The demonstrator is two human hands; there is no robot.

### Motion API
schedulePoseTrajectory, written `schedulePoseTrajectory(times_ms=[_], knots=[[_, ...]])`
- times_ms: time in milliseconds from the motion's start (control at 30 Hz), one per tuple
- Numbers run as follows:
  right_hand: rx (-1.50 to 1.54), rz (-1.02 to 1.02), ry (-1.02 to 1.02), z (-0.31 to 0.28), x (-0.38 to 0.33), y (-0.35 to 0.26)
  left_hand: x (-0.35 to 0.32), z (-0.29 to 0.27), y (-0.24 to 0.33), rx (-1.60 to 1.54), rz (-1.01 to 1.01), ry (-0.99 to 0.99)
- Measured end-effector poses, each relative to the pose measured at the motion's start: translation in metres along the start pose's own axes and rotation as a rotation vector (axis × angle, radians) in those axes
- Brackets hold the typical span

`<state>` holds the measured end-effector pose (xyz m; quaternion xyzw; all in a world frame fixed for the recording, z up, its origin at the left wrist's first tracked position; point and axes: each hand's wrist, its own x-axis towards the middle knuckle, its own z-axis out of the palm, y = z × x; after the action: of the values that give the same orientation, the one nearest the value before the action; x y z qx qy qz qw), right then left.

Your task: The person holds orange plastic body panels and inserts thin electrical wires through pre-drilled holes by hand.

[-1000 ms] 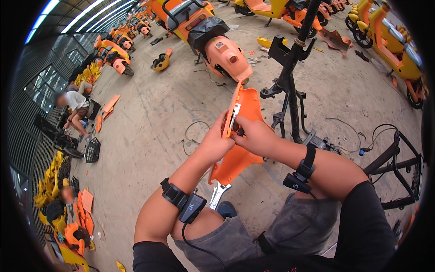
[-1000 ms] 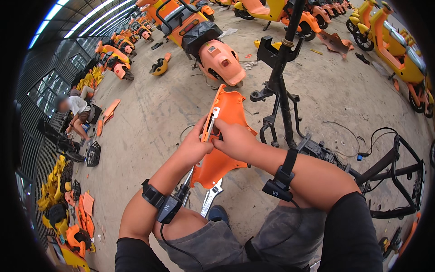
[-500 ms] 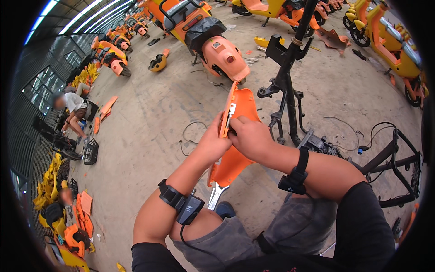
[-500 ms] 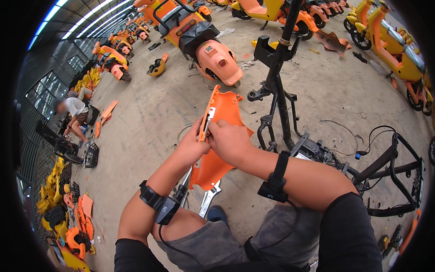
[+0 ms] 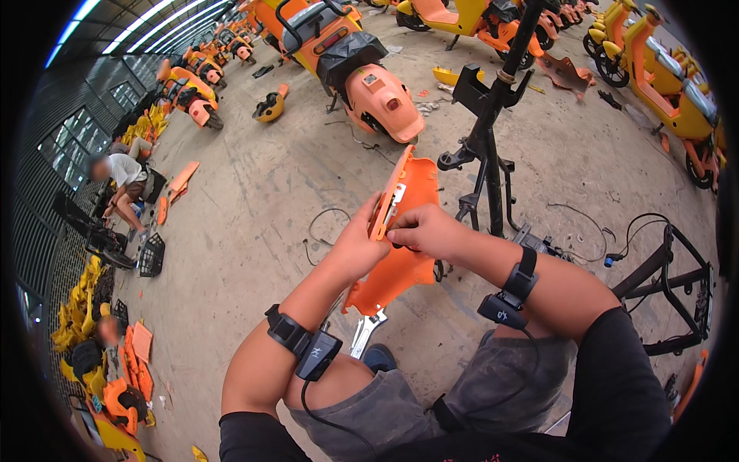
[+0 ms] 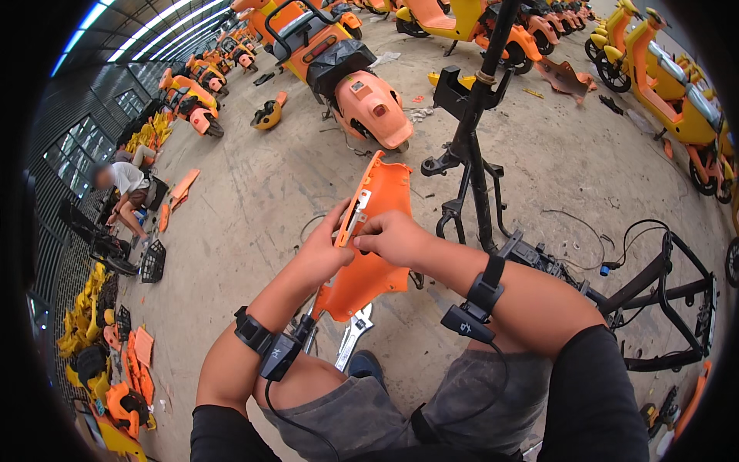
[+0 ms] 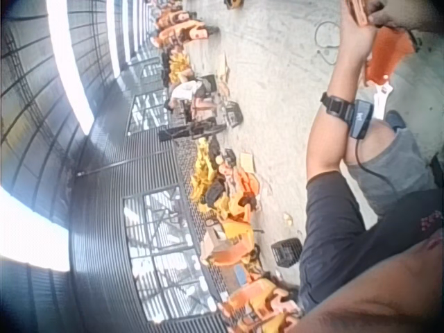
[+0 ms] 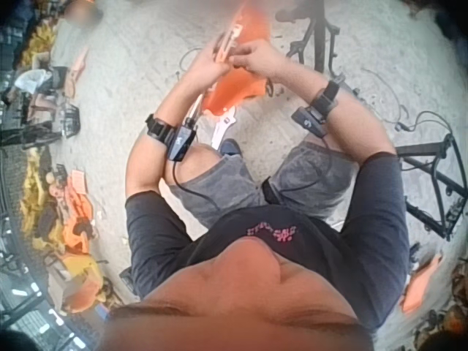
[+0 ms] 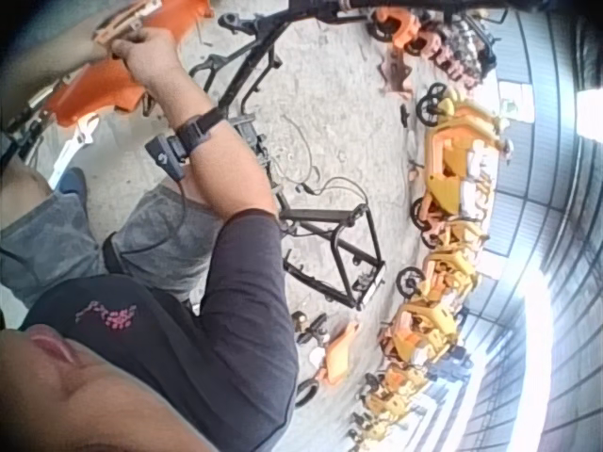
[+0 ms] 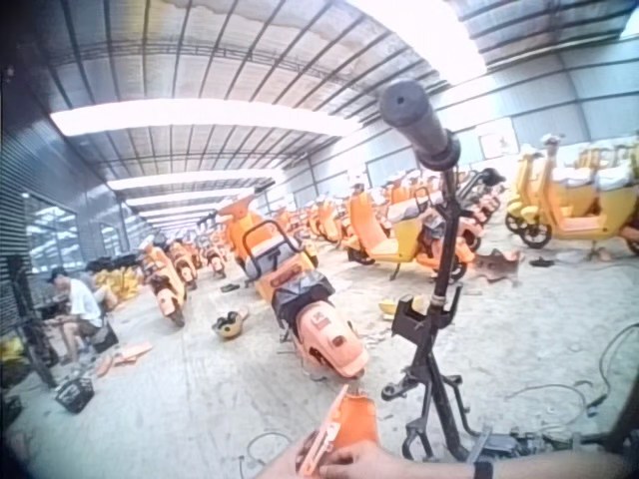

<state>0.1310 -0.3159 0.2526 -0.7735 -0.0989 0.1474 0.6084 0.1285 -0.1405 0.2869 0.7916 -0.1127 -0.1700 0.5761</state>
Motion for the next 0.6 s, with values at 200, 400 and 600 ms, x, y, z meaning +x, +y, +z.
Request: schedulePoseTrajectory(times_ms=[200, 400, 600], knots=[[0.408, 0.257, -0.247, -0.012, -0.001, 0.003, -0.001, -0.002, 0.0, 0.071, 0.116, -0.132], [0.478, 0.28, -0.461, -0.022, -0.011, -0.006, -0.008, -0.001, 0.019, 0.075, 0.185, -0.282], [0.292, 0.208, -0.422, -0.016, -0.008, -0.002, -0.005, -0.004, 0.005, 0.128, 0.121, -0.259]])
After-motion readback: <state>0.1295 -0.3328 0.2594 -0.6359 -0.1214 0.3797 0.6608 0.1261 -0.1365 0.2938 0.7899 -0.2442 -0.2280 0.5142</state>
